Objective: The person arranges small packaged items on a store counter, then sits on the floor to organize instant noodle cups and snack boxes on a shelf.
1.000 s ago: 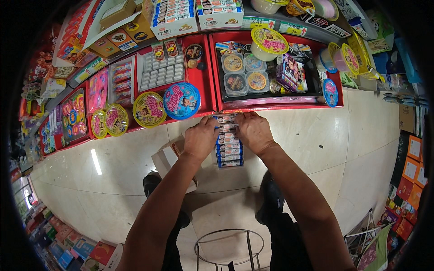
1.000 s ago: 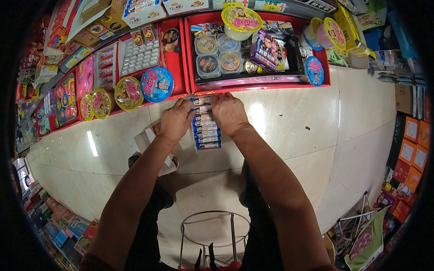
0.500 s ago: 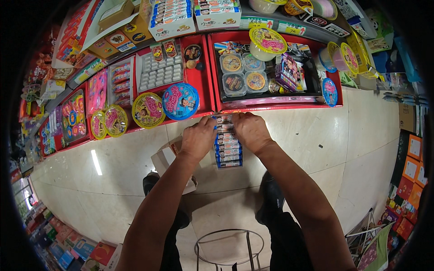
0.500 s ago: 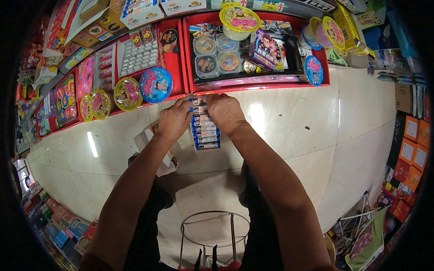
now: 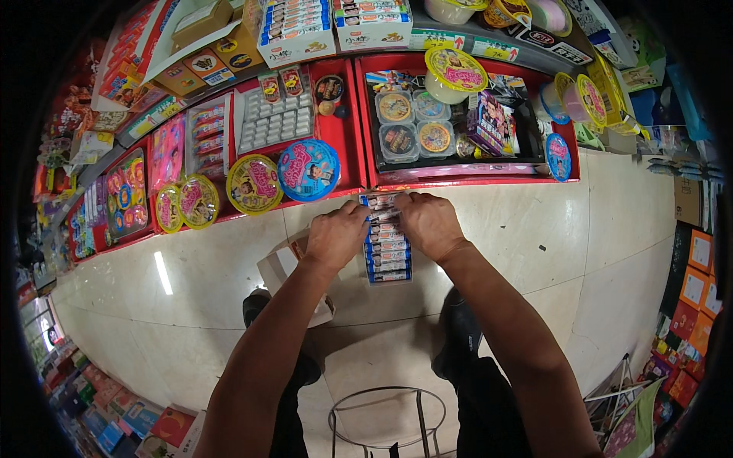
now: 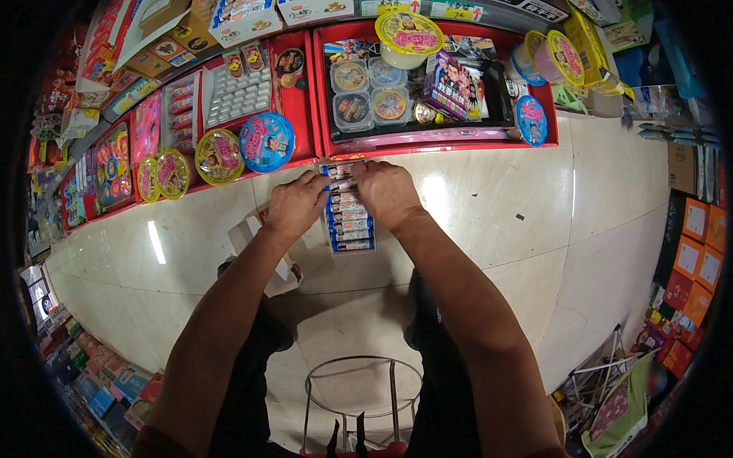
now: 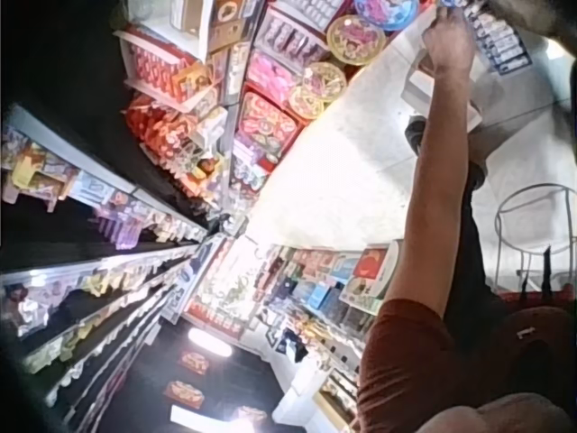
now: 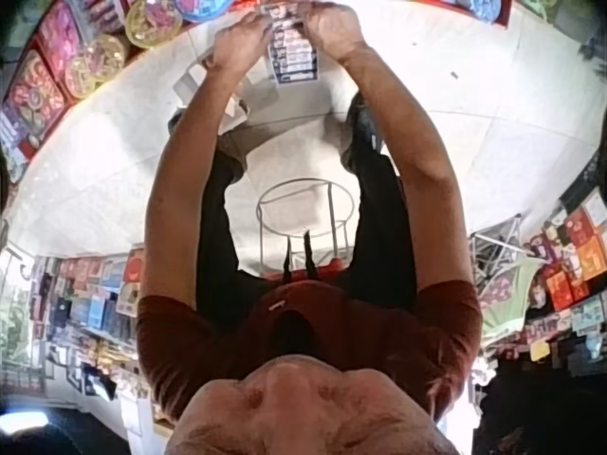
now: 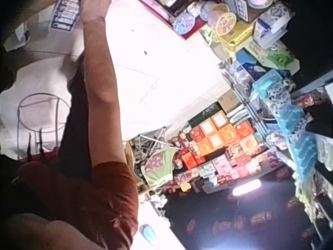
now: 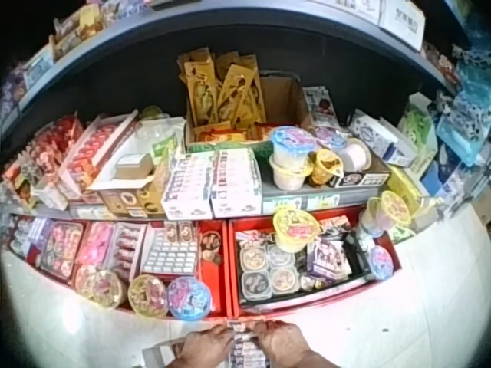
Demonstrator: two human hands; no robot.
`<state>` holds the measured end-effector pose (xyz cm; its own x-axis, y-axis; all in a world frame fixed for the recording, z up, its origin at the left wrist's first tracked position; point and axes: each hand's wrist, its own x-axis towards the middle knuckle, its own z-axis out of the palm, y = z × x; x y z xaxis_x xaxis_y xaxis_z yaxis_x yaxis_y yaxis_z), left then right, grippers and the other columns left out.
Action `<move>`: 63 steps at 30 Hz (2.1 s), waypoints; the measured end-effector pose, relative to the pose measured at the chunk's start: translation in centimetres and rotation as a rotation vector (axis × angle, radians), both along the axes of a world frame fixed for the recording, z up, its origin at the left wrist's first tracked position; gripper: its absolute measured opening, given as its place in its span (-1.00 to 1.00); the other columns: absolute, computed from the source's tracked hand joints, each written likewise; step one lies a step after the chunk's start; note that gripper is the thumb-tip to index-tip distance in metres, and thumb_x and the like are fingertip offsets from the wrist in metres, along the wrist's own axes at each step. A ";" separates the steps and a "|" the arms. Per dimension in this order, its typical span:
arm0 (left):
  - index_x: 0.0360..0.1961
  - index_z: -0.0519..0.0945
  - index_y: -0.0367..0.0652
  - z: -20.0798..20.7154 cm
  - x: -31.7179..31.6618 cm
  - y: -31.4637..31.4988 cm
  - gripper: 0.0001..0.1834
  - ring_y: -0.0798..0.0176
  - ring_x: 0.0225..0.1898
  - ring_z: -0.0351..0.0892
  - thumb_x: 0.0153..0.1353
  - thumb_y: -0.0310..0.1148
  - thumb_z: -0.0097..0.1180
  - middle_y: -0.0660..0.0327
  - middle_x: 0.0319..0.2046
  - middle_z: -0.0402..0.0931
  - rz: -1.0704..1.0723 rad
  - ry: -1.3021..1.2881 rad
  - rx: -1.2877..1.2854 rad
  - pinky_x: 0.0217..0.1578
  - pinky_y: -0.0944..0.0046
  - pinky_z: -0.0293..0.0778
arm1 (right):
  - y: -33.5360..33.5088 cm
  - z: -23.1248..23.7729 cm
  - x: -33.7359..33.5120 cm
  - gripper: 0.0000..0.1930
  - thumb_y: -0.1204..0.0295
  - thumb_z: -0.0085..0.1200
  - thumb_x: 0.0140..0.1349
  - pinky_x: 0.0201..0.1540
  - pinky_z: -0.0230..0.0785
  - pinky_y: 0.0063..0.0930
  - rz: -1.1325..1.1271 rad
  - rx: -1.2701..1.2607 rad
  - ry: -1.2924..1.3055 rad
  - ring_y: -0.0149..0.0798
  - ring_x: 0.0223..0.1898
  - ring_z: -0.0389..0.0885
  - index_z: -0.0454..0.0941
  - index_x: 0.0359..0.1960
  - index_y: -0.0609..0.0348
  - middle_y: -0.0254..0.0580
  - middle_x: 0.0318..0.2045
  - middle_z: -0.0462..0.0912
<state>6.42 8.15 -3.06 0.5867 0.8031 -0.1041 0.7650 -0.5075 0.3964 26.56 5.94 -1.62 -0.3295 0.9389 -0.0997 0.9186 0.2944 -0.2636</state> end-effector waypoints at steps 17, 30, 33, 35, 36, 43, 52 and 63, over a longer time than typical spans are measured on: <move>-0.33 0.55 -0.08 -1.1 -0.2 -0.1 -0.88 0.14 -0.42 0.67 0.07 -0.40 0.12 0.21 -0.27 0.53 0.012 -0.037 0.126 -0.48 0.13 0.59 | 0.0 -0.4 0.8 -0.86 0.31 0.09 0.09 -0.42 0.50 -0.33 0.010 0.016 0.041 -0.17 -0.45 0.66 0.56 -0.43 0.09 -0.13 -0.49 0.64; 0.05 0.53 0.04 -0.9 0.1 -0.2 -0.59 0.14 -0.36 0.64 0.13 -0.21 0.18 0.30 -0.16 0.56 0.098 0.030 0.058 -0.44 0.15 0.59 | 0.1 -0.5 -0.6 -0.85 0.44 0.06 0.04 -0.48 0.51 -0.32 -0.058 0.136 0.063 -0.17 -0.48 0.65 0.48 -0.32 0.11 -0.11 -0.49 0.60; -0.01 0.56 0.05 -1.0 0.7 -0.4 -0.65 0.15 -0.34 0.65 0.15 -0.22 0.16 0.29 -0.18 0.58 0.126 0.021 0.057 -0.43 0.14 0.59 | -0.5 -1.1 -0.1 -0.87 0.44 0.06 0.04 -0.49 0.50 -0.32 -0.117 0.131 0.092 -0.16 -0.49 0.64 0.47 -0.34 0.11 -0.11 -0.50 0.59; -0.06 0.57 0.03 -0.9 0.6 -0.3 -0.70 0.16 -0.35 0.66 0.16 -0.25 0.13 0.26 -0.20 0.59 0.120 0.013 0.062 -0.43 0.14 0.60 | -0.7 -1.2 -0.3 -0.78 0.39 0.09 0.05 -0.47 0.50 -0.32 -0.120 0.114 0.079 -0.17 -0.47 0.65 0.52 -0.24 0.08 -0.17 -0.48 0.58; -0.09 0.57 0.01 -0.9 0.5 -0.1 -0.72 0.16 -0.36 0.67 0.16 -0.29 0.12 0.24 -0.21 0.60 0.100 0.002 0.067 -0.43 0.15 0.60 | -0.8 -1.2 -0.4 -0.75 0.38 0.09 0.05 -0.46 0.50 -0.33 -0.112 0.123 0.075 -0.18 -0.47 0.65 0.54 -0.20 0.07 -0.18 -0.48 0.58; -0.10 0.60 0.06 -0.4 0.6 -0.1 -0.74 0.18 -0.35 0.66 0.16 -0.27 0.11 0.30 -0.20 0.59 0.127 0.005 0.032 -0.42 0.15 0.61 | -0.8 -1.1 -0.5 -0.77 0.39 0.16 0.04 -0.46 0.51 -0.30 -0.137 0.129 0.085 -0.17 -0.49 0.63 0.62 -0.22 0.04 -0.22 -0.52 0.57; -0.13 0.62 0.06 -0.9 0.3 -0.6 -0.76 0.13 -0.32 0.66 0.16 -0.30 0.08 0.28 -0.15 0.58 0.207 -0.074 -0.020 -0.36 0.09 0.60 | -0.3 -0.9 -0.4 -0.83 0.40 0.18 0.02 -0.37 0.51 -0.22 -0.266 -0.068 0.256 -0.06 -0.46 0.64 0.61 -0.31 0.03 -0.08 -0.46 0.64; 0.36 0.13 -0.24 -5.2 0.1 -8.9 -0.28 -0.03 0.08 0.46 0.26 -0.31 0.15 -0.07 0.17 0.31 0.547 -0.763 -0.494 0.05 0.10 0.44 | -8.8 -6.9 -1.4 -0.65 0.48 0.09 0.21 -0.02 0.45 -0.29 -0.889 -0.114 1.112 -0.08 -0.14 0.58 0.49 0.05 0.18 -0.04 -0.14 0.55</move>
